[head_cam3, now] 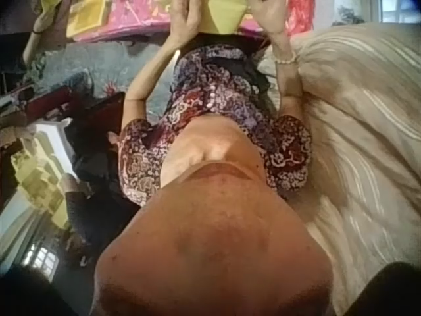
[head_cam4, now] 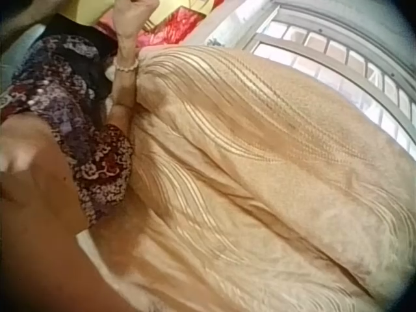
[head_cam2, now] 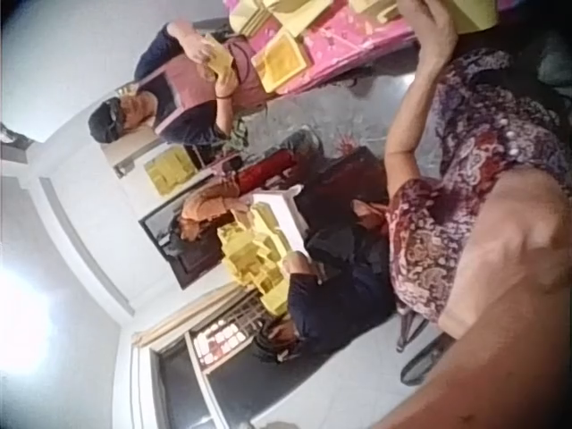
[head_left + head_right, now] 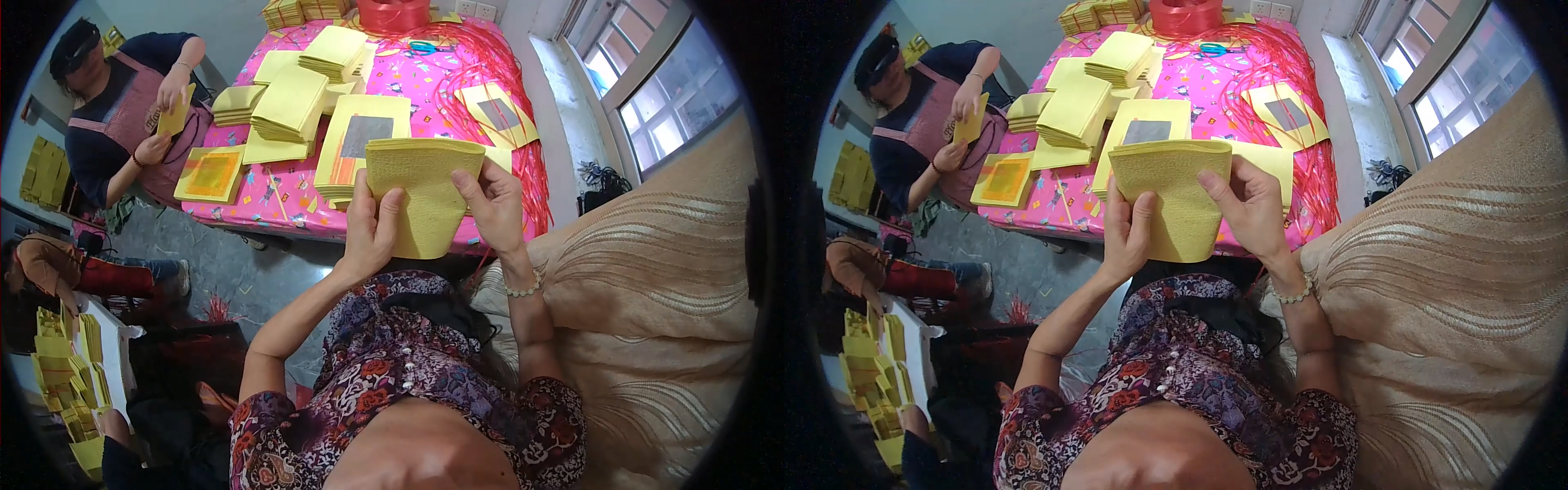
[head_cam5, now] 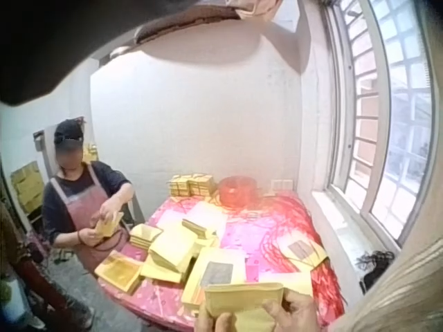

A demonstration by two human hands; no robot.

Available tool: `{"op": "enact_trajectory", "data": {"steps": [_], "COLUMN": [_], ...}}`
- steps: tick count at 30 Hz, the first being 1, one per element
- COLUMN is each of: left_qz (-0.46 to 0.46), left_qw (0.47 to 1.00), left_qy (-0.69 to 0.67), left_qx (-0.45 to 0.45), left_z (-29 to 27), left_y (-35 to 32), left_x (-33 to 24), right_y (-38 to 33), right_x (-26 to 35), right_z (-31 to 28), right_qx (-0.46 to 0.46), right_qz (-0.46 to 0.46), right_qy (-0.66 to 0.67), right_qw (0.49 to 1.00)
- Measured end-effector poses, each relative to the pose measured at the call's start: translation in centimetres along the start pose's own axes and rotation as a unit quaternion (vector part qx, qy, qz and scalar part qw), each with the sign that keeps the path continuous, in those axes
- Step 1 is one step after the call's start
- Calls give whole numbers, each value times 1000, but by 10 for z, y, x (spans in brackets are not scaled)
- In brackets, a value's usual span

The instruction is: Folding, stacking, and bundling yellow paper sheets with red string.

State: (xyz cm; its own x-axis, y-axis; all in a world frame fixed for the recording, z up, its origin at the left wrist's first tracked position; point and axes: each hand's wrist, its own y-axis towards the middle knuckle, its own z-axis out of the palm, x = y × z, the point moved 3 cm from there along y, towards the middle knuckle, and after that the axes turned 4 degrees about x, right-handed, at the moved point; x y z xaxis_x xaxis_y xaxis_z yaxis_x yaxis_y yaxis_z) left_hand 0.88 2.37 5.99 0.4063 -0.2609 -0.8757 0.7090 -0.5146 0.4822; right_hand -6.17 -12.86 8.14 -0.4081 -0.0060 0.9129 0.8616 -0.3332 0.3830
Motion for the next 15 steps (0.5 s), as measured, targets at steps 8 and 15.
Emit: {"op": "enact_trajectory", "data": {"steps": [8, 15], "left_qz": [-46, -66], "left_qw": [998, 992], "left_qy": [-49, -107], "left_qx": [14, 30], "left_z": [1, 1], "left_y": [-4, -4], "left_x": [12, 7], "right_y": [-3, -5], "right_x": [-5, -7], "right_z": [-6, -4], "right_qx": [-46, -63], "right_qz": [-31, -21], "right_qy": [-55, -41], "right_qw": [997, 997]}}
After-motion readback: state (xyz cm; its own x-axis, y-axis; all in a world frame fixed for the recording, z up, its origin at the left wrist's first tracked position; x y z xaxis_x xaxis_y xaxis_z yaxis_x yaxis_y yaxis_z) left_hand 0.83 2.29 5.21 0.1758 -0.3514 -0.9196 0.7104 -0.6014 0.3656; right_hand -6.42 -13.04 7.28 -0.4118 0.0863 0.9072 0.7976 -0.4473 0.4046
